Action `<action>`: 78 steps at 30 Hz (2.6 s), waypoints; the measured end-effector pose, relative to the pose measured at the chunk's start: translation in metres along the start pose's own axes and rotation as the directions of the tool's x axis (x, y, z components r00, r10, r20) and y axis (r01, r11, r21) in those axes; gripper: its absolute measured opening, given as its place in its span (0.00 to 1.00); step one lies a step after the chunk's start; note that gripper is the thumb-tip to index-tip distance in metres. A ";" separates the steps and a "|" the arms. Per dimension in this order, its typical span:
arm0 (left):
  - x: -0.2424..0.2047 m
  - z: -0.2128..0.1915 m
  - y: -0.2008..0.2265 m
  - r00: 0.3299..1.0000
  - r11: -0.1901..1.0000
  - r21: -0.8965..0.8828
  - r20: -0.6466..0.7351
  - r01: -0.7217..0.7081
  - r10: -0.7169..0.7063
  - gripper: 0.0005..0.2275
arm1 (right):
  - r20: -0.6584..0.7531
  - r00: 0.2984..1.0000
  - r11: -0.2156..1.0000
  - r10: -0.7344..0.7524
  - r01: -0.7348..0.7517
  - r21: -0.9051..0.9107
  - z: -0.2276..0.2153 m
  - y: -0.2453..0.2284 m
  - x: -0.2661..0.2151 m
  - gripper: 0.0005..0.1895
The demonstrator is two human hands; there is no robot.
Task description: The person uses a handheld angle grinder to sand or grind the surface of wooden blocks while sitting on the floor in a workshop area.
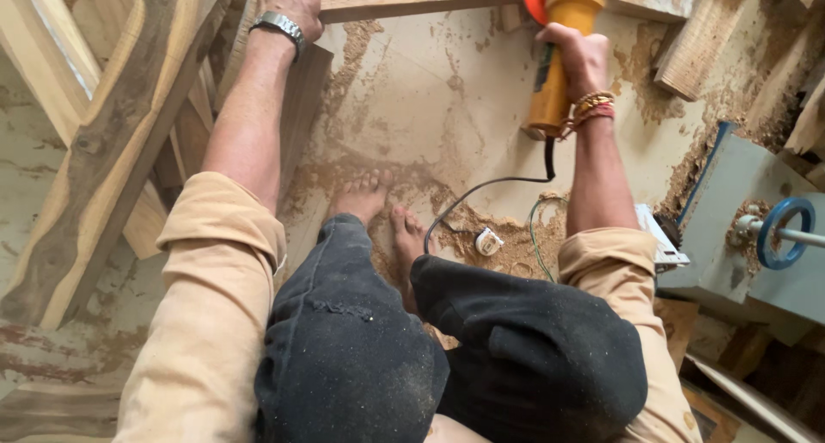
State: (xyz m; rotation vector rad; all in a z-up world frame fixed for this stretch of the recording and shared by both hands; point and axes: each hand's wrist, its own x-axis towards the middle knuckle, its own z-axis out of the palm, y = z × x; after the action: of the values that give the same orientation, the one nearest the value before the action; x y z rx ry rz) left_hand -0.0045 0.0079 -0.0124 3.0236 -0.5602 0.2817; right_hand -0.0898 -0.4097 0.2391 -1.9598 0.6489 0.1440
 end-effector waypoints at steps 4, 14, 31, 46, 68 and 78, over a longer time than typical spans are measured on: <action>0.005 -0.002 0.008 0.971 0.982 -0.176 0.238 0.075 -0.031 0.17 | 0.016 1.000 0.999 -0.010 0.011 -0.042 -0.001 -0.002 -0.005 0.13; -0.020 -0.019 -0.024 0.978 0.912 -0.367 0.166 0.183 -0.129 0.10 | 0.264 0.957 0.957 -0.123 0.184 -0.222 0.086 -0.049 -0.060 0.13; -0.030 0.004 -0.031 0.904 0.684 -0.591 0.298 0.428 -0.307 0.12 | 0.369 0.918 0.909 -0.144 0.270 -0.317 0.139 -0.066 -0.087 0.19; -0.037 -0.034 -0.029 0.951 0.679 -0.668 0.178 0.304 -0.251 0.21 | 0.240 0.970 0.966 -0.033 0.093 -0.242 0.087 -0.046 -0.076 0.18; -0.039 -0.025 -0.036 0.964 0.664 -0.704 0.124 0.252 -0.235 0.14 | 0.129 0.988 0.974 -0.089 0.114 -0.196 0.044 -0.013 -0.052 0.15; -0.043 -0.032 -0.035 0.973 0.684 -0.703 0.053 0.197 -0.226 0.25 | -0.039 0.999 0.999 0.025 -0.026 -0.029 -0.015 0.007 -0.010 0.14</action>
State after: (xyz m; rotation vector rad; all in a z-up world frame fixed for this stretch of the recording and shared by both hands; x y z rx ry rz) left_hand -0.0367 0.0582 0.0104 2.2823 -0.2207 0.0753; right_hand -0.1042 -0.4212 0.2440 -1.9876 0.7012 0.1326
